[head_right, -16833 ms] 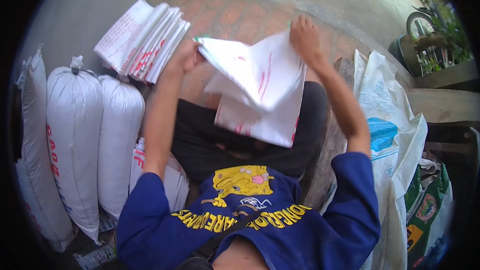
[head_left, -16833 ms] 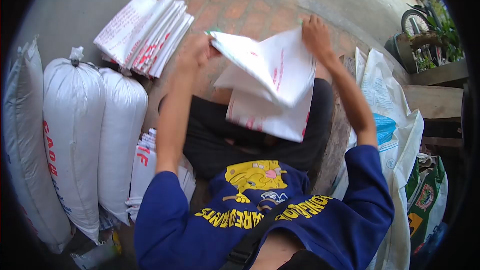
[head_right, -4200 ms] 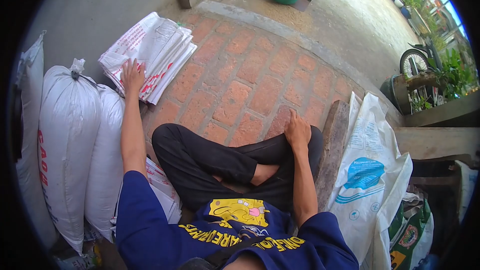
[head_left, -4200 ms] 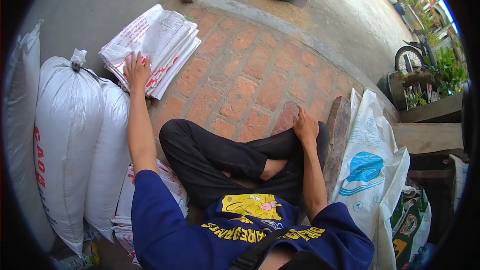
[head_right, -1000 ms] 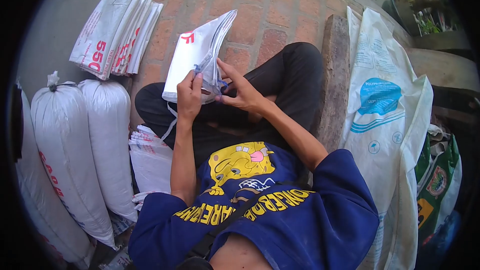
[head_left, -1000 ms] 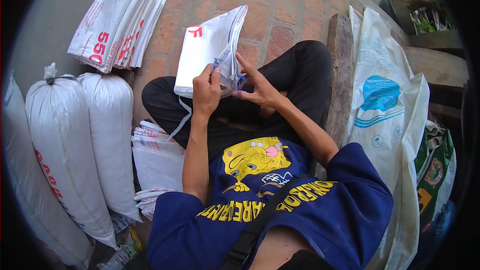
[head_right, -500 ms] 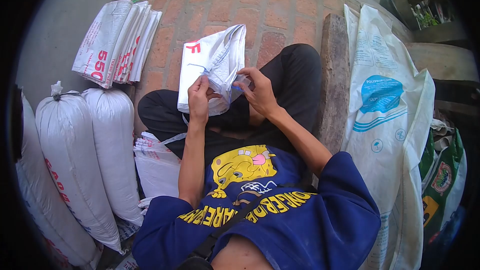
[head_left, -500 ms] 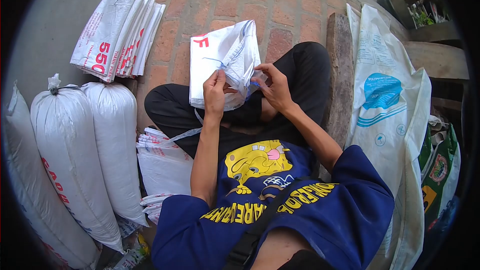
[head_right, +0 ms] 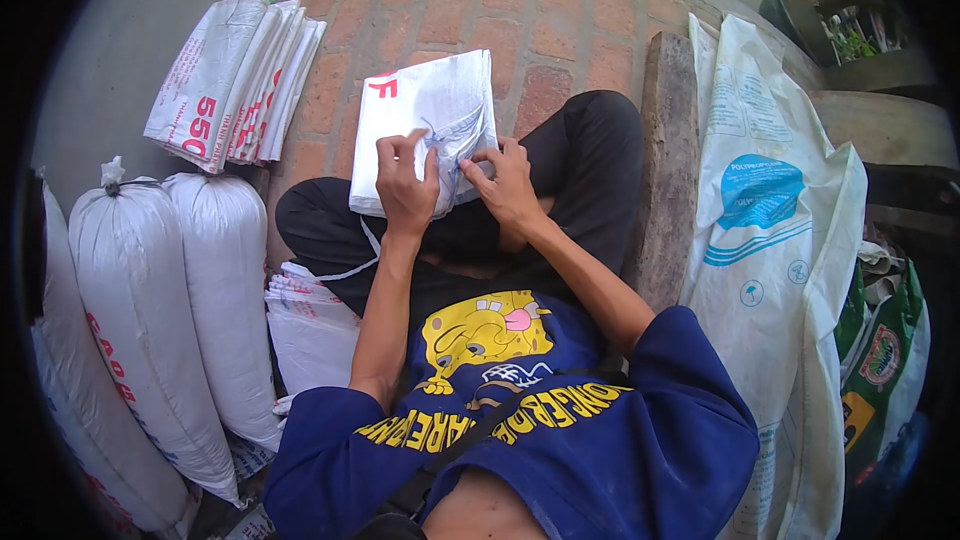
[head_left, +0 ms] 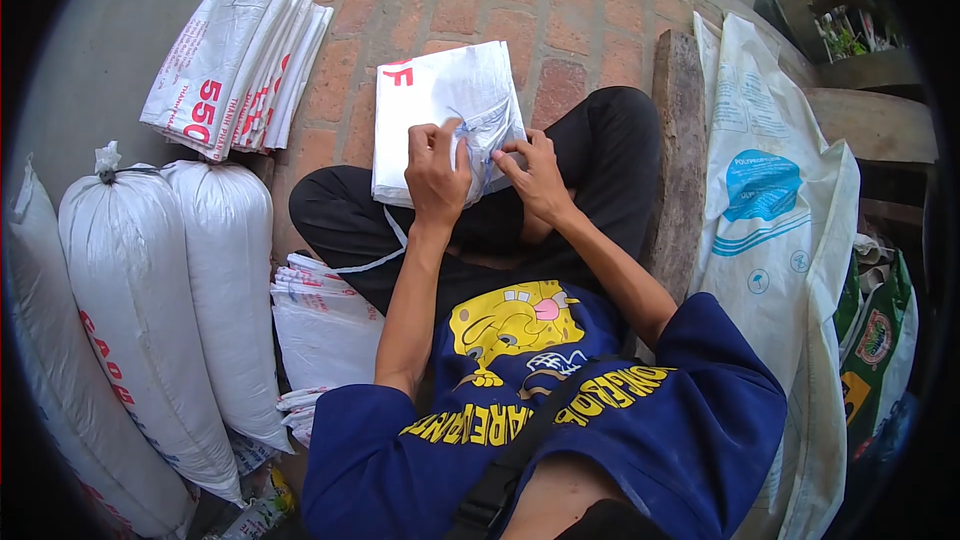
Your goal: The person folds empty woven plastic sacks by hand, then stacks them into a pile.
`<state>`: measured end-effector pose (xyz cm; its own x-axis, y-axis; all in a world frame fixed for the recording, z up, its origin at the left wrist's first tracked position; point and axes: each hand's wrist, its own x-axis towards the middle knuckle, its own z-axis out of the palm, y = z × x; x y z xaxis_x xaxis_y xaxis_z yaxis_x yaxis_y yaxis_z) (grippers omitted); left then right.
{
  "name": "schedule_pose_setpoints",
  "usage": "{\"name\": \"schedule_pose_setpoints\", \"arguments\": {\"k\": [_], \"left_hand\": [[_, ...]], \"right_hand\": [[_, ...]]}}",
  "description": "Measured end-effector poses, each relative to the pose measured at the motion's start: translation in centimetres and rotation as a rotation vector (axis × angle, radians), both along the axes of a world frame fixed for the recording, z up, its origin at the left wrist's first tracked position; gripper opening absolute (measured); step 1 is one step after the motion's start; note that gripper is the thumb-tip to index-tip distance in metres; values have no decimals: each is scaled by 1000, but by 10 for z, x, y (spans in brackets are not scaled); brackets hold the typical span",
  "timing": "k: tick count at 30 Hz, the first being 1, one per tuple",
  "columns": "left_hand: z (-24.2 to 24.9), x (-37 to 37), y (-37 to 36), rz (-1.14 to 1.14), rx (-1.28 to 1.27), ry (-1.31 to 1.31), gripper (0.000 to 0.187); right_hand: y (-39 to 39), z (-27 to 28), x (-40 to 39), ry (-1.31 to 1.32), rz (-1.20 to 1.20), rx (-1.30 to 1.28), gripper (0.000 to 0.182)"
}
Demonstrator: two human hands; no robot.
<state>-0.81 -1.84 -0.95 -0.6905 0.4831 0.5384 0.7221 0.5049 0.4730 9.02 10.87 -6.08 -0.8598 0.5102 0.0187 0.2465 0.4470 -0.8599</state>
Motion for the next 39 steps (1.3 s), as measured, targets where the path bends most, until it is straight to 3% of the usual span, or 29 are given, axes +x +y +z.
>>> {"name": "schedule_pose_setpoints", "arguments": {"k": [4,11,18,20,21,24,26,28,30,32,33,34,37,39], "left_hand": [[-5,-1,0,-151,-92,-128,14],[0,-4,-1,-157,-9,-589,28],[-17,-28,4,-101,-90,-523,28],[-18,-47,-2,-69,179,-847,30],[-17,-56,-5,-41,223,-885,31],[-15,-86,-19,20,160,-710,31],[7,-97,-19,32,156,-778,31],[19,-103,-18,41,141,-854,31],[24,-108,-14,34,210,-864,30],[23,-109,-14,32,222,-896,31],[19,-109,-14,30,231,-895,27],[16,-109,-15,27,239,-893,23],[11,-105,-11,22,310,-912,19],[12,-100,-10,-44,334,-879,24]], "right_hand": [[1,3,-7,-46,-7,-54,36],[-1,1,-15,-19,-17,-77,34],[-3,-4,-18,-24,-65,103,24],[5,-4,-19,5,-84,86,20],[11,-3,-18,33,-104,69,16],[39,9,-14,107,-152,270,14],[51,8,-15,91,-116,235,17],[55,16,-14,-86,70,79,18],[52,17,-16,-145,186,76,24],[34,25,-20,-254,208,-241,33],[28,24,-22,-237,215,-337,62],[21,24,-25,-239,219,-340,62],[1,20,-39,-176,194,-230,108],[-8,19,-48,-139,174,-276,106]]}}
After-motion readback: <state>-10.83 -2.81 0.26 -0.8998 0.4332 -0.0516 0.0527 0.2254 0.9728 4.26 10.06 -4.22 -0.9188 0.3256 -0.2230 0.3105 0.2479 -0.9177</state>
